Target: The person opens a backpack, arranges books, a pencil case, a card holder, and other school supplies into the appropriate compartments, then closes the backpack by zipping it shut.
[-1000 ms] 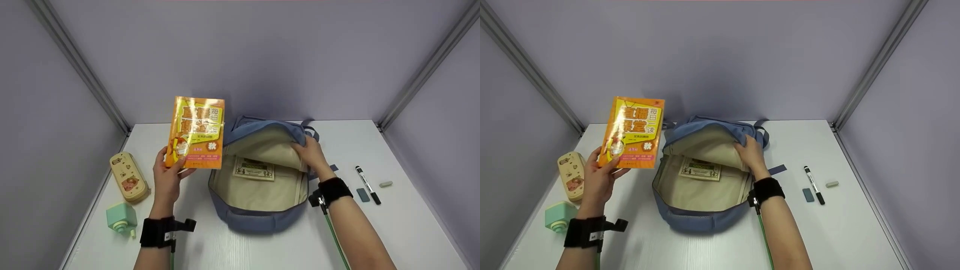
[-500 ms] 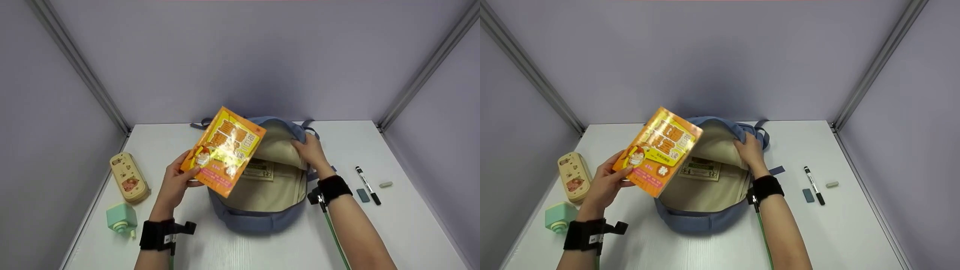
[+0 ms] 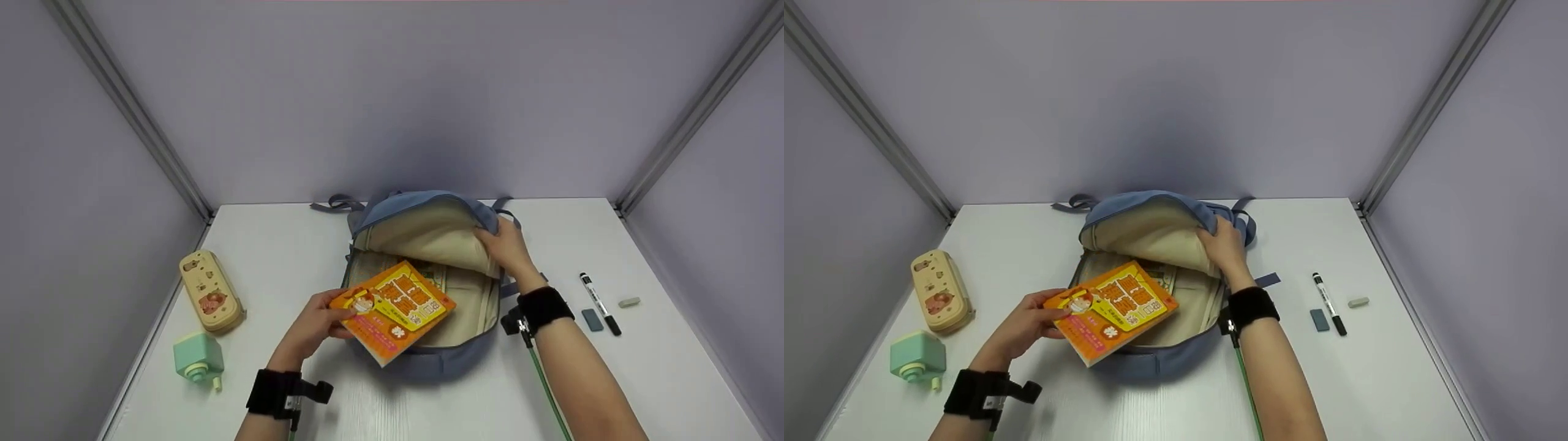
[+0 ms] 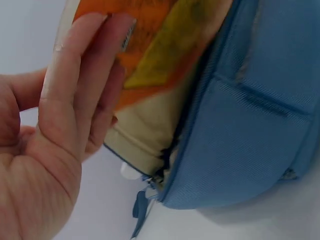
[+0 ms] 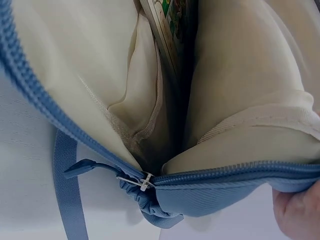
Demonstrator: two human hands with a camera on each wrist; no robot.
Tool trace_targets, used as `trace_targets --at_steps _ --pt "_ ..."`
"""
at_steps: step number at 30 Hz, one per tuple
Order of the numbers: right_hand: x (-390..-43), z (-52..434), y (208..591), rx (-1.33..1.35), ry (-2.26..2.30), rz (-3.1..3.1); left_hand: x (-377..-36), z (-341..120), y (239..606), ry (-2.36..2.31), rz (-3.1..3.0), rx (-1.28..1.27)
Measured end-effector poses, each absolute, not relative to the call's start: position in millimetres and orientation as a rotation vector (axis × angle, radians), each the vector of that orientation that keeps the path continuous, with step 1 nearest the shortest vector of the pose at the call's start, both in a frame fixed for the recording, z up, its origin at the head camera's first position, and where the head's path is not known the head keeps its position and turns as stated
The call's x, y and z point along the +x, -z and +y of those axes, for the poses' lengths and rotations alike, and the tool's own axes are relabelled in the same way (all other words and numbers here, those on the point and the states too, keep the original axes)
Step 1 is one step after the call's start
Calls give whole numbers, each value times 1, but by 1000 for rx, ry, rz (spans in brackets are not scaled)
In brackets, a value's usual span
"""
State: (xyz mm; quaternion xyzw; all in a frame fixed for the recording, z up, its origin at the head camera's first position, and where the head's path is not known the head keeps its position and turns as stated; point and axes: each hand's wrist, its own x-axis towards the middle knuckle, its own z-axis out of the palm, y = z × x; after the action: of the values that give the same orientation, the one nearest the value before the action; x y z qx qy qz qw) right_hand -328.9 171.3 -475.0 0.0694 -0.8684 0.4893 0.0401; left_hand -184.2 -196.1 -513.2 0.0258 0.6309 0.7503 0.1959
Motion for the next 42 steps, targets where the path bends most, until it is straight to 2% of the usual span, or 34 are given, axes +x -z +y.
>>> trace_targets --at_steps 7,15,26,29,42 --pt "-330 172 476 191 -1471 -2667 -181 -176 527 -2220 1733 -122" --pt "-329 171 479 172 -1416 -2681 -175 -166 531 -2173 1783 -155" --pt "-328 173 476 176 -1429 -2685 -178 -159 517 -2022 2120 -157" --pt "-329 172 476 163 -1446 -2687 -184 -154 521 -1980 2207 -129" --pt "-327 173 475 165 -1434 -2661 -203 -131 535 -1499 2650 270"
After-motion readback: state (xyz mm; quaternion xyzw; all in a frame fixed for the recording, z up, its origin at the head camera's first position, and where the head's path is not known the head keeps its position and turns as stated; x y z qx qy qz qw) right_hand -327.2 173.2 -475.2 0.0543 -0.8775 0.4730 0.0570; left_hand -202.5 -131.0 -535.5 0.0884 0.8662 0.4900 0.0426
